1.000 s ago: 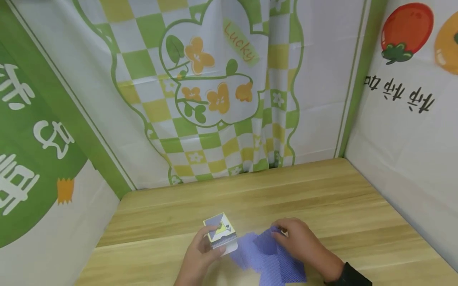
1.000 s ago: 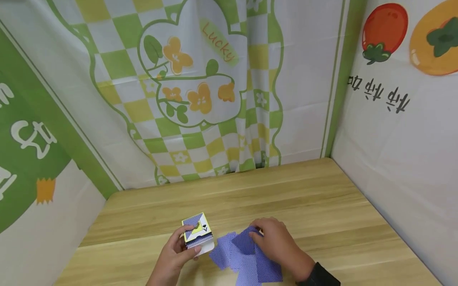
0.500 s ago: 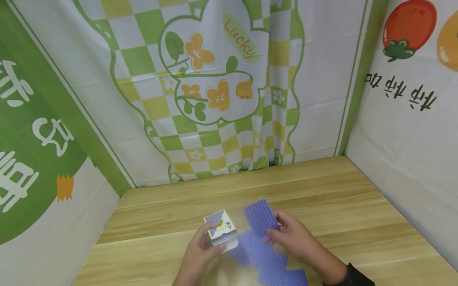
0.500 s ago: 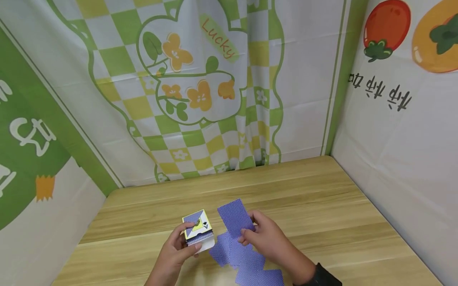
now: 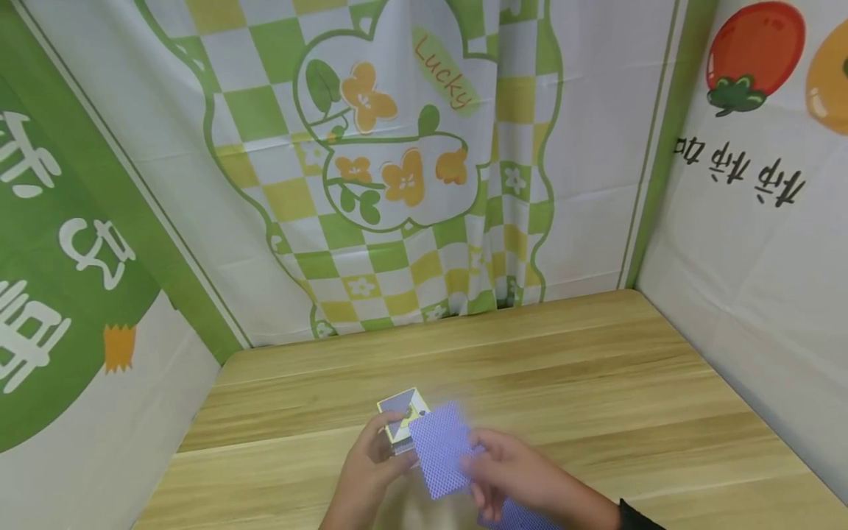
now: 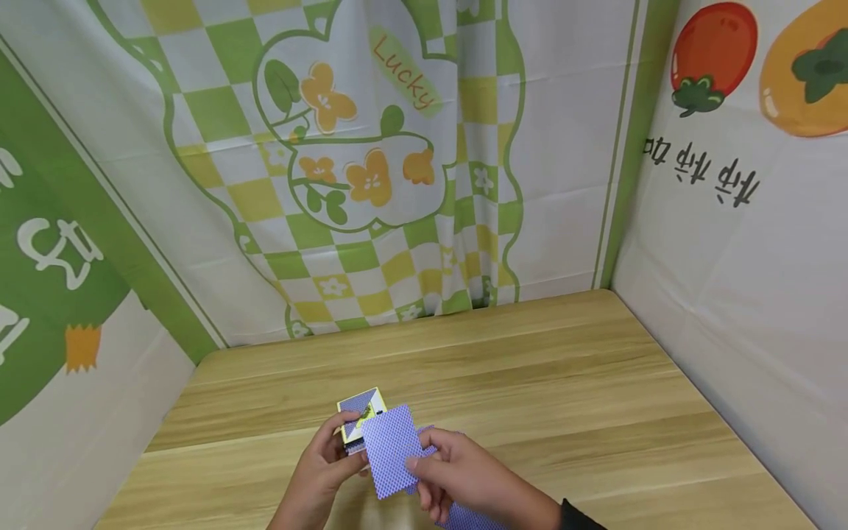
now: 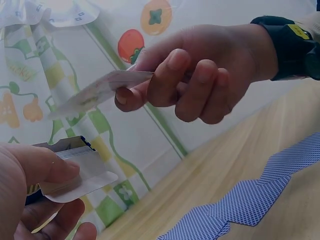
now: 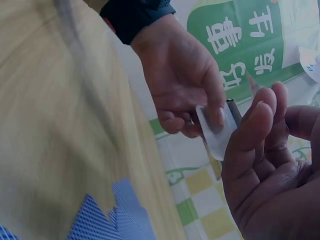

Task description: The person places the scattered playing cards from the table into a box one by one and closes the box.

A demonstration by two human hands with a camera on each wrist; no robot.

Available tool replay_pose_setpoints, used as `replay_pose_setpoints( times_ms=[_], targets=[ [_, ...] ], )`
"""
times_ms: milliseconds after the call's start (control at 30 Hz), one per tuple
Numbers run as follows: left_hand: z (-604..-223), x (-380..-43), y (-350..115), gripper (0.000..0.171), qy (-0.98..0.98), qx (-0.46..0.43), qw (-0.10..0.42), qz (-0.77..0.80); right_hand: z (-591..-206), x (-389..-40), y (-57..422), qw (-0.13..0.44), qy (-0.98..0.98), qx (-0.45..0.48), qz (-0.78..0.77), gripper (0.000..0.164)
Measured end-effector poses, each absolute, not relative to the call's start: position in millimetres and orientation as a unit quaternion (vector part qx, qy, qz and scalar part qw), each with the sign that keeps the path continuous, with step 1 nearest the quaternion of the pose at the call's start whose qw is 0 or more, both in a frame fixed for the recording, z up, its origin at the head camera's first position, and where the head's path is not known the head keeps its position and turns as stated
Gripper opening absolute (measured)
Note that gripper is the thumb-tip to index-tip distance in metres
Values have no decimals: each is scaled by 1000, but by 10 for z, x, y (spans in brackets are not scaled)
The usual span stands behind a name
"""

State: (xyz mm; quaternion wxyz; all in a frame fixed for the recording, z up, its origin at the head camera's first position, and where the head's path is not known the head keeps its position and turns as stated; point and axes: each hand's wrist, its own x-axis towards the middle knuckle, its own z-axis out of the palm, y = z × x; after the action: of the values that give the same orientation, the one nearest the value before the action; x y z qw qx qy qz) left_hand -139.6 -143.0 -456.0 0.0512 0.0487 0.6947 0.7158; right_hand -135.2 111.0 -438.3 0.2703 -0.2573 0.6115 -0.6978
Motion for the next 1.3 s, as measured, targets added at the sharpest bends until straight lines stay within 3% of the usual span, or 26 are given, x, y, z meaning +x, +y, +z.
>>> replay_pose_setpoints(
  times_ms=[167, 500, 900, 1033, 1167, 1300],
  targets=[
    [-4566, -1406, -1412, 65, 698, 38, 41, 714, -4469, -1333, 1042, 318, 598, -246, -693, 30],
    [-4558, -1408, -1402, 68, 698, 34, 33, 714, -4484, -1324, 1028, 345, 594, -243, -685, 27],
    [-4587, -1403, -1385, 62, 702, 46, 32, 710, -4513, -1335, 1015, 335, 579, -207, -714, 25],
    [-4602, -1399, -1375, 63, 701, 48, 39, 710, -4484, -1343, 994, 336, 557, -214, -729, 34],
    [-4604, -1385, -1359, 63, 698, 57, 52, 712, -4479, -1368, 952, 291, 587, -218, -723, 40],
    [-4595, -1384, -1335, 63, 691, 57, 56, 719, -4498, -1400, 915, 185, 702, -200, -658, 30]
  ],
)
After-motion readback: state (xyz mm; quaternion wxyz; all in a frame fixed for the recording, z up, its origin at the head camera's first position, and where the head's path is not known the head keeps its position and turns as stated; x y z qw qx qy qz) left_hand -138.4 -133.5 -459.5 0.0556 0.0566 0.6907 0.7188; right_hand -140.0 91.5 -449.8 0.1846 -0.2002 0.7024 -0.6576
